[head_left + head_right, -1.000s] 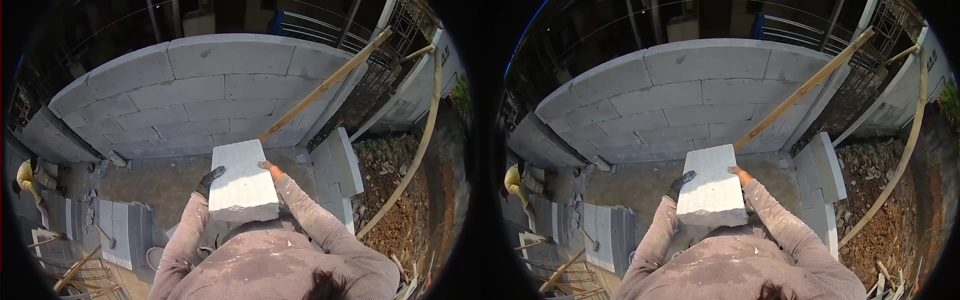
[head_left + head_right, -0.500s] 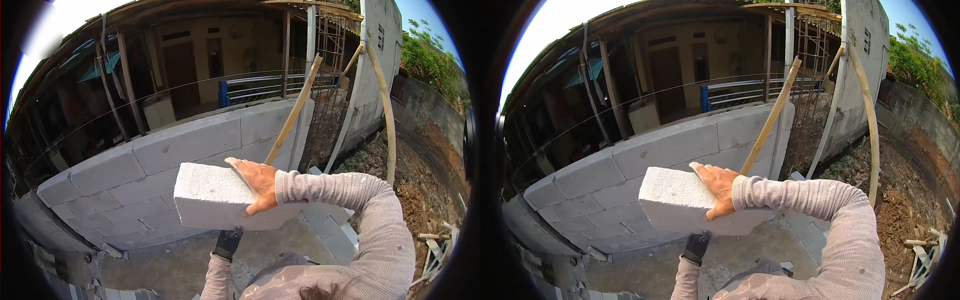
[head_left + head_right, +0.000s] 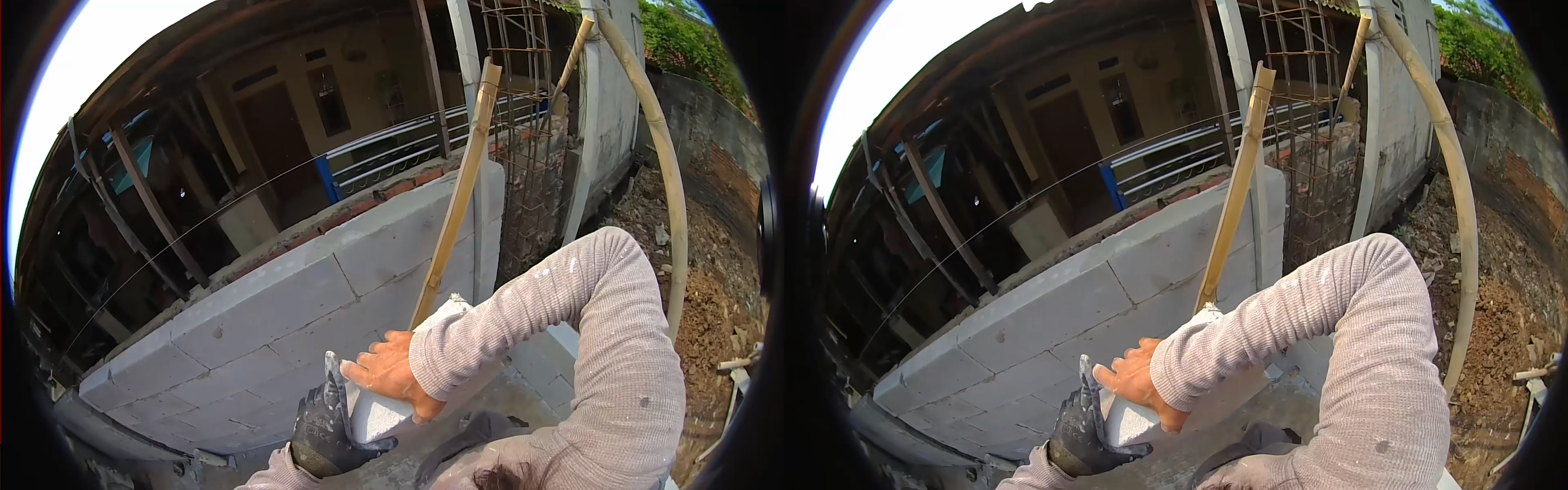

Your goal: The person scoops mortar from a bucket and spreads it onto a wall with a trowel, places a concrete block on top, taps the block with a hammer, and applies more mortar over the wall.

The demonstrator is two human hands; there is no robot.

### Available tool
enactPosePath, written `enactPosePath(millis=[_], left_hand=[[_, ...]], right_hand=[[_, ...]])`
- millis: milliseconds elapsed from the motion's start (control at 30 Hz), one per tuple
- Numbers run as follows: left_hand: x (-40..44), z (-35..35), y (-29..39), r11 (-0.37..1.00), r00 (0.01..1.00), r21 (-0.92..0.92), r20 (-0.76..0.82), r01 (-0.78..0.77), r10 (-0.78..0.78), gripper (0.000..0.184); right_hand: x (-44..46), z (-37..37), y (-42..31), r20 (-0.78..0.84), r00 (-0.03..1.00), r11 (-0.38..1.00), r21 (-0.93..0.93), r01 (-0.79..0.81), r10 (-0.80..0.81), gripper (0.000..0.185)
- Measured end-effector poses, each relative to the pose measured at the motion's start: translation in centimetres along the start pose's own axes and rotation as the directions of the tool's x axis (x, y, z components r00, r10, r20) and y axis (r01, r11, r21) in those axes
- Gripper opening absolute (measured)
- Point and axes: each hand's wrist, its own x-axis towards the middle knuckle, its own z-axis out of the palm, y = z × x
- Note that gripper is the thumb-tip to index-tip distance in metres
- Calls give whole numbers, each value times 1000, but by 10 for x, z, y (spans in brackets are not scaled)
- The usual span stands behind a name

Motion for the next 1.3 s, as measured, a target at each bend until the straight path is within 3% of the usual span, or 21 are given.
enactPosePath(millis=[33, 133, 200, 300, 500, 600, 633, 667, 733, 800, 833, 867, 933, 967, 1067, 1267, 1300], left_hand=[[15, 5, 0, 998, 997, 52, 64, 29, -32, 132], [59, -29, 26, 985, 999, 162, -1, 53, -54, 135], [87, -60, 44, 976, 999, 216, -53, 22, -10, 131], [127, -105, 61, 953, 987, 303, -146, -18, 65, 126], [224, -214, 73, 917, 903, 398, -392, -3, 173, 116], [287, -264, 68, 936, 869, 336, -488, 102, 81, 111], [309, -276, 60, 943, 874, 294, -486, 158, 5, 110], [335, -300, 36, 855, 928, 518, -324, 10, 185, 105], [371, -307, 11, 704, 932, 690, -124, -165, 340, 100], [405, -286, -13, 910, 947, 410, -312, 57, 81, 69], [421, -268, -5, 915, 951, 400, -297, 48, 80, 69], [437, -245, 13, 965, 930, 171, -344, 201, -133, 55], [473, -241, -24, 937, 882, -73, -320, 342, -347, 43], [508, -259, -92, 986, 963, 43, -228, 159, -145, 77], [555, -219, -124, 969, 990, 246, -134, -7, 41, 118], [618, -131, -142, 970, 986, 215, -98, -114, 138, 108], [629, -119, -147, 979, 982, 115, -71, -166, 175, 113]], right_hand=[[-7, -7, 15, 8, 1000, 1000, 15, 21, -21, 115], [-42, -61, 46, 56, 997, 997, 50, 56, -58, 111], [-68, -107, 56, -72, 993, 994, -56, 92, -96, 109], [-102, -188, 64, -174, 985, 971, -236, -47, 5, 103], [-131, -224, 146, -342, 933, 902, -358, -243, 115, 92], [-131, -230, 186, -359, 919, 874, -379, -305, 165, 87], [-129, -230, 197, -362, 915, 866, -384, -319, 177, 86], [-127, -231, 209, -368, 911, 861, -384, -333, 188, 84], [-122, -235, 228, -378, 901, 846, -391, -363, 212, 81], [-117, -237, 247, -382, 893, 835, -390, -388, 236, 77], [-115, -240, 257, -384, 890, 830, -391, -398, 246, 76], [-113, -239, 266, -387, 886, 826, -387, -409, 257, 74], [-111, -241, 283, -392, 878, 819, -384, -427, 274, 71], [-110, -241, 292, -392, 876, 817, -380, -433, 282, 69], [-114, -240, 315, -406, 862, 809, -367, -458, 303, 64], [-129, -237, 356, -428, 840, 788, -362, -498, 334, 55], [-134, -238, 361, -434, 836, 784, -363, -504, 336, 54]])
